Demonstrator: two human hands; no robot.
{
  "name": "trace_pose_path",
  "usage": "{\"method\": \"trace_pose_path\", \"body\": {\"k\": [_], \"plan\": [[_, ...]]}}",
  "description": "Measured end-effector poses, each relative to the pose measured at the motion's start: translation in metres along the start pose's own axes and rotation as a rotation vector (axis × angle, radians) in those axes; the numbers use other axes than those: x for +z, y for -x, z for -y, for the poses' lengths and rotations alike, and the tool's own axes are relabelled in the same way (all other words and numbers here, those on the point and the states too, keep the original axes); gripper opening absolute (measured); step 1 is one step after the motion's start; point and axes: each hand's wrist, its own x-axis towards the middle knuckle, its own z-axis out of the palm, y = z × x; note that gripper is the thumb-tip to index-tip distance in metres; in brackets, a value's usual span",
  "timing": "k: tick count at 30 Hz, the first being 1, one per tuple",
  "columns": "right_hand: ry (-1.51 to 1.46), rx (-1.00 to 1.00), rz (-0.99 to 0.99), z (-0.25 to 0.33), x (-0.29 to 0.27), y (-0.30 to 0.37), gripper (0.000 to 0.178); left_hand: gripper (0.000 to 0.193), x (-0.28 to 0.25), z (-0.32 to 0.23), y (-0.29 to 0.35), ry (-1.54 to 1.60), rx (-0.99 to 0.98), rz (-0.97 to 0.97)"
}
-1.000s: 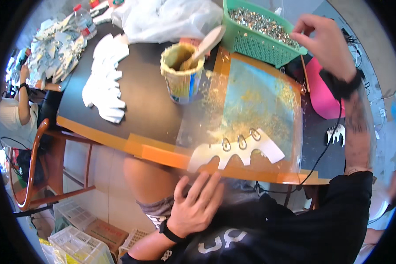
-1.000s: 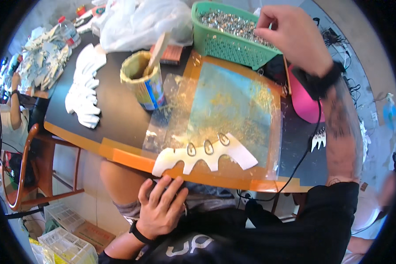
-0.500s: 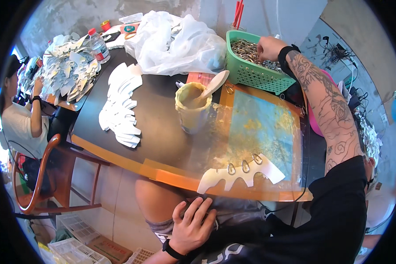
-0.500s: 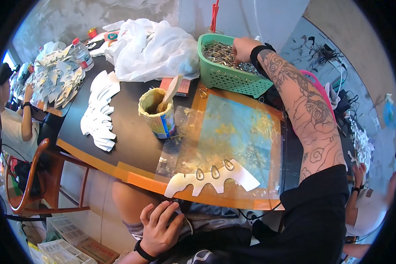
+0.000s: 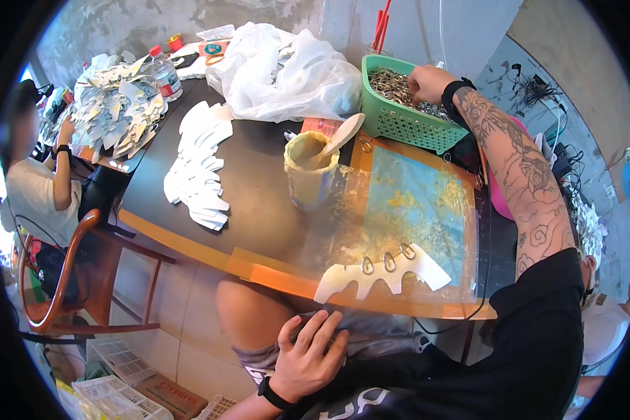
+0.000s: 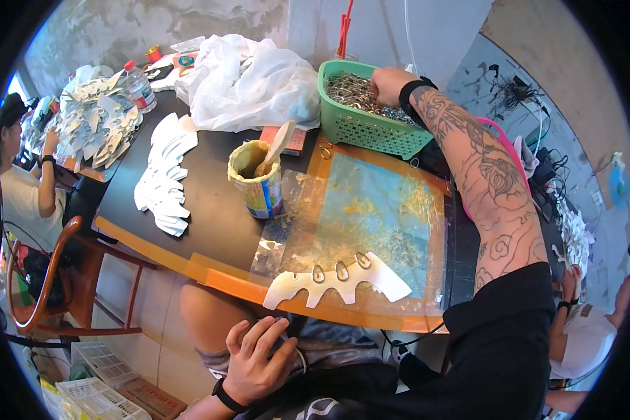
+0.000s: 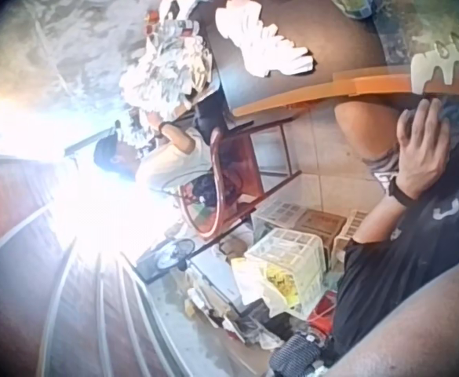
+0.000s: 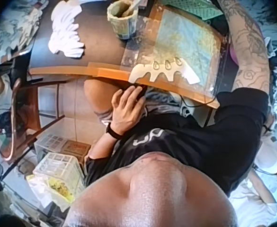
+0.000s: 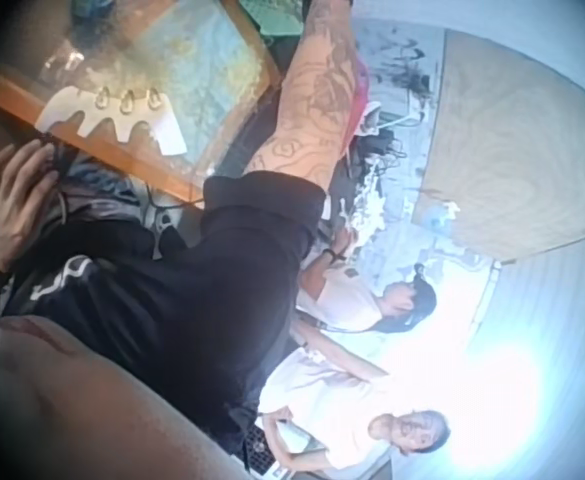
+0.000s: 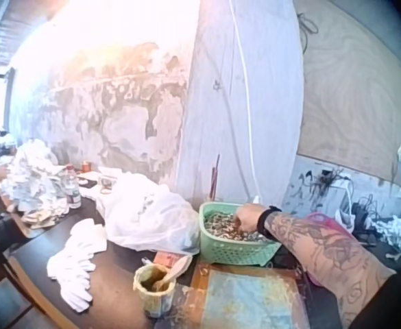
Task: The person applies a yellowish paste to white cutout shapes using a brush, then places small metal rings onto the paste-covered areas. The person repeats this process for multiple shapes, handling them one at a time.
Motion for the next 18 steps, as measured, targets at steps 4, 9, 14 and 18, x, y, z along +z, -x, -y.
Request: {"method": "trace_pose_path", "body": {"k": [4, 9, 14, 18], "plan": [[-0.021, -0.007, -0.121, -0.014, -0.01, 0.01, 0.014, 0.031, -0.001, -0.002, 0.004, -0.001, -0.018, -0.022], [-0.361, -0.117, -0.182, 0.016, -0.038, 0.061, 0.015, 0.03, -0.001, 0.0, 0.01, -0.013, -0.033, -0.009], [-0.679, -0.196, 0.02, 0.096, -0.037, 0.138, 0.017, 0.032, -0.003, 0.001, -0.004, 0.004, 0.042, -0.002], [-0.629, -0.583, 0.029, 0.152, 0.0, 0.176, 0.011, 0.038, 0.011, -0.001, -0.022, 0.018, 0.089, 0.021]]}}
